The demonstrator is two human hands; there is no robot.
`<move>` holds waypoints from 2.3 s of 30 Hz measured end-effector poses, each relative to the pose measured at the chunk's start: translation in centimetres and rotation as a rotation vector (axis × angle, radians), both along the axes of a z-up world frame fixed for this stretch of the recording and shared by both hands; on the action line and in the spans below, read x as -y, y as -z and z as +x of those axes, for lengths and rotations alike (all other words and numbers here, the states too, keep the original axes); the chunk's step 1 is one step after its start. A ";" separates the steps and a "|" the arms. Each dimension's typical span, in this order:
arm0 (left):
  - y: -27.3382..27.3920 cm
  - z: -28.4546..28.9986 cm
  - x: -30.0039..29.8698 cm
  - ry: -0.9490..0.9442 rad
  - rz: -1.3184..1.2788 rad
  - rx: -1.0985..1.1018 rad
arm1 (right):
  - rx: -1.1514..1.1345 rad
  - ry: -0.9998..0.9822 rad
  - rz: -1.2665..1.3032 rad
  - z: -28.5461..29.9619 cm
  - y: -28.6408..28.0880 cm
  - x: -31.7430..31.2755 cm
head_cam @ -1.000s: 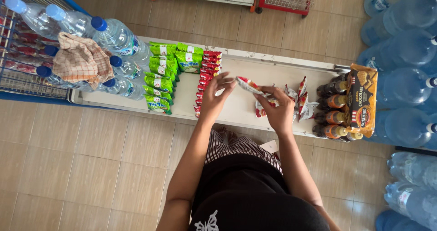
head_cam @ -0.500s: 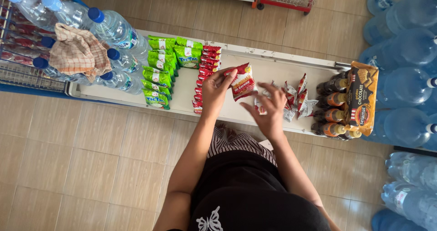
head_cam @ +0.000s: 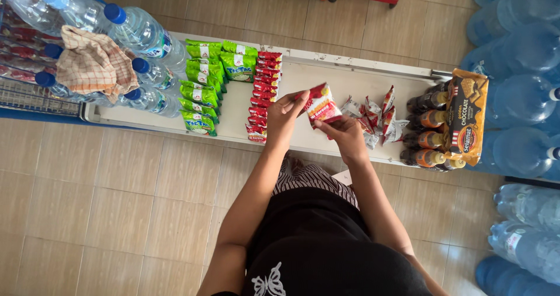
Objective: The person removes snack packets from a cardboard box and arranges them in neat rows on a low shelf. They handle multiple snack types, placing them in organized columns next to existing green and red packets.
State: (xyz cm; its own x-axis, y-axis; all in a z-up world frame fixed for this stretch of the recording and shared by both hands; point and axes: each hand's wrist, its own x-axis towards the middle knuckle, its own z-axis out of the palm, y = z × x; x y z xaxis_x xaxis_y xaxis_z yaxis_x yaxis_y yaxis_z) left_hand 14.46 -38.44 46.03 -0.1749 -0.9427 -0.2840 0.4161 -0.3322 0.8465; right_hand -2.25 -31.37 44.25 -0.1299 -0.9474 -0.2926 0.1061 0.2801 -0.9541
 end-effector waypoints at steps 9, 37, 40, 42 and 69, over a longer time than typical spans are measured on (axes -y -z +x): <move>1.7 -0.1 0.5 -0.071 0.074 -0.035 | 0.060 0.015 -0.079 -1.4 2.7 -1.2; 8.3 3.8 3.2 -0.023 -0.143 0.263 | -0.276 -0.015 -0.031 -2.0 5.2 7.1; 9.5 4.9 4.0 -0.072 -0.202 0.215 | -0.226 0.032 -0.054 -2.4 9.5 10.1; 9.8 5.4 4.7 -0.076 -0.242 0.133 | -0.212 0.039 -0.038 -2.5 12.5 12.1; 5.1 7.5 3.7 -0.068 -0.036 0.052 | -0.147 0.065 0.062 -0.3 18.8 17.8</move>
